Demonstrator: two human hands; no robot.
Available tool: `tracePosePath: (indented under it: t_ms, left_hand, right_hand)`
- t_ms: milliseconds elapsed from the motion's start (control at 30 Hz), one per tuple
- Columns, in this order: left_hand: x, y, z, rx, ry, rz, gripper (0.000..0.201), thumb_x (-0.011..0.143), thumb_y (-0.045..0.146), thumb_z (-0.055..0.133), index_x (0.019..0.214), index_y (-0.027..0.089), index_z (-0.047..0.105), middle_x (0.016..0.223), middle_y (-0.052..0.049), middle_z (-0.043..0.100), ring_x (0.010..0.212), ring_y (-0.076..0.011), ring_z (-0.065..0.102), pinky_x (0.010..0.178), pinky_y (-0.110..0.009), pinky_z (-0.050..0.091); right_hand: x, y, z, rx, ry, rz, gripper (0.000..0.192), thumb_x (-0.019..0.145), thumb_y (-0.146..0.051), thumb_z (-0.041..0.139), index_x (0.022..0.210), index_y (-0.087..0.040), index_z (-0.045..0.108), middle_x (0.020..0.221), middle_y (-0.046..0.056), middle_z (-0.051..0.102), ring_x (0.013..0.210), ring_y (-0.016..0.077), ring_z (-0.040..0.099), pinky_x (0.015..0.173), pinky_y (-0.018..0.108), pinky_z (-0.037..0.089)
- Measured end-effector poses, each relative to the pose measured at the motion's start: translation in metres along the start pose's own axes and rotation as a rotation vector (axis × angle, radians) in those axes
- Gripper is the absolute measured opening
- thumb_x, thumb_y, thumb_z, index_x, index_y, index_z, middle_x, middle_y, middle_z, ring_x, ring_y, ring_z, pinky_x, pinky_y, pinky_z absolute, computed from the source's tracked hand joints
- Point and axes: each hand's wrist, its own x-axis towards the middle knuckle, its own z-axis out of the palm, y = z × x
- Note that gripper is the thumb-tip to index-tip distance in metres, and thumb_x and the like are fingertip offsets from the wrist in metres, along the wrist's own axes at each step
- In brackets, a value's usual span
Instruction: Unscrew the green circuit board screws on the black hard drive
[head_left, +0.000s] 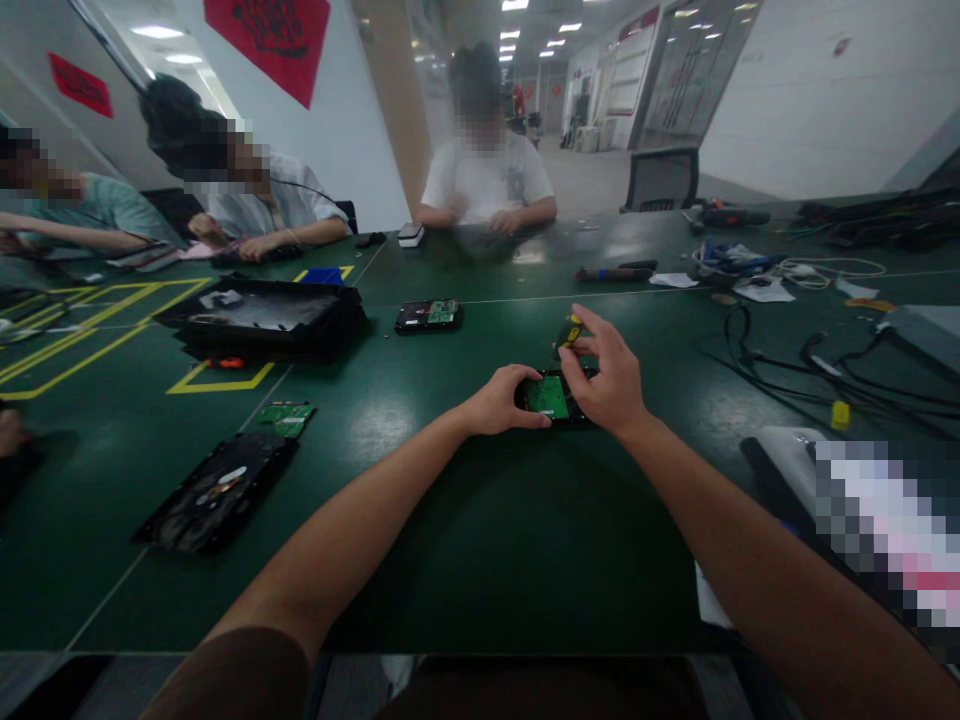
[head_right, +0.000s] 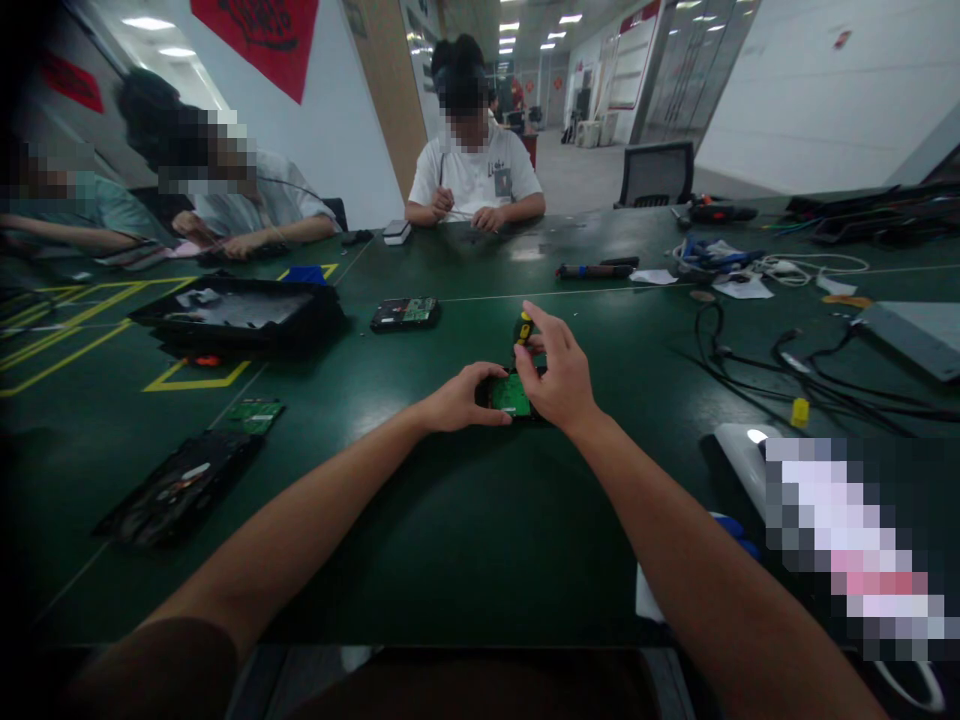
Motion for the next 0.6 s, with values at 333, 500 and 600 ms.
tracePosePath:
  t_ms: [333, 500, 600]
  left_hand:
    - [0.0001, 0.0009, -0.0013, 0.002, -0.007, -0.005, 0.082, 0.069, 0.056, 0.087, 0.136, 0.020, 0.058, 0.138, -0.014, 0.058, 0.129, -0.0335, 0.055, 0.112, -0.050, 0.046]
    - [0.0004, 0.0007, -0.0010, -0.006, -0.008, -0.008, 0.081, 0.068, 0.055, 0.088, 0.136, 0.022, 0.058, 0.137, -0.012, 0.060, 0.128, -0.0335, 0.056, 0.111, -0.051, 0.046]
    - [0.0003, 0.0004, -0.0010, -0.004, 0.001, -0.001, 0.081, 0.068, 0.056, 0.088, 0.136, 0.020, 0.058, 0.137, -0.013, 0.059, 0.129, -0.0333, 0.055, 0.113, -0.050, 0.045]
  right_hand:
    - [-0.0003, 0.0014, -0.0014, 0.001, -0.008, 0.018, 0.057, 0.098, -0.026, 0.060, 0.152, -0.033, 0.047, 0.133, 0.008, 0.064, 0.094, 0.0220, 0.073, 0.090, 0.045, 0.064]
    - [-0.0004, 0.0017, -0.0010, -0.029, 0.009, 0.014, 0.056, 0.094, -0.032, 0.066, 0.148, -0.033, 0.051, 0.128, 0.009, 0.065, 0.095, 0.0254, 0.071, 0.084, 0.048, 0.065]
    - [-0.0009, 0.0022, -0.0001, -0.007, -0.009, 0.033, 0.057, 0.097, -0.029, 0.061, 0.152, -0.034, 0.047, 0.134, 0.008, 0.065, 0.097, 0.0245, 0.072, 0.090, 0.047, 0.064]
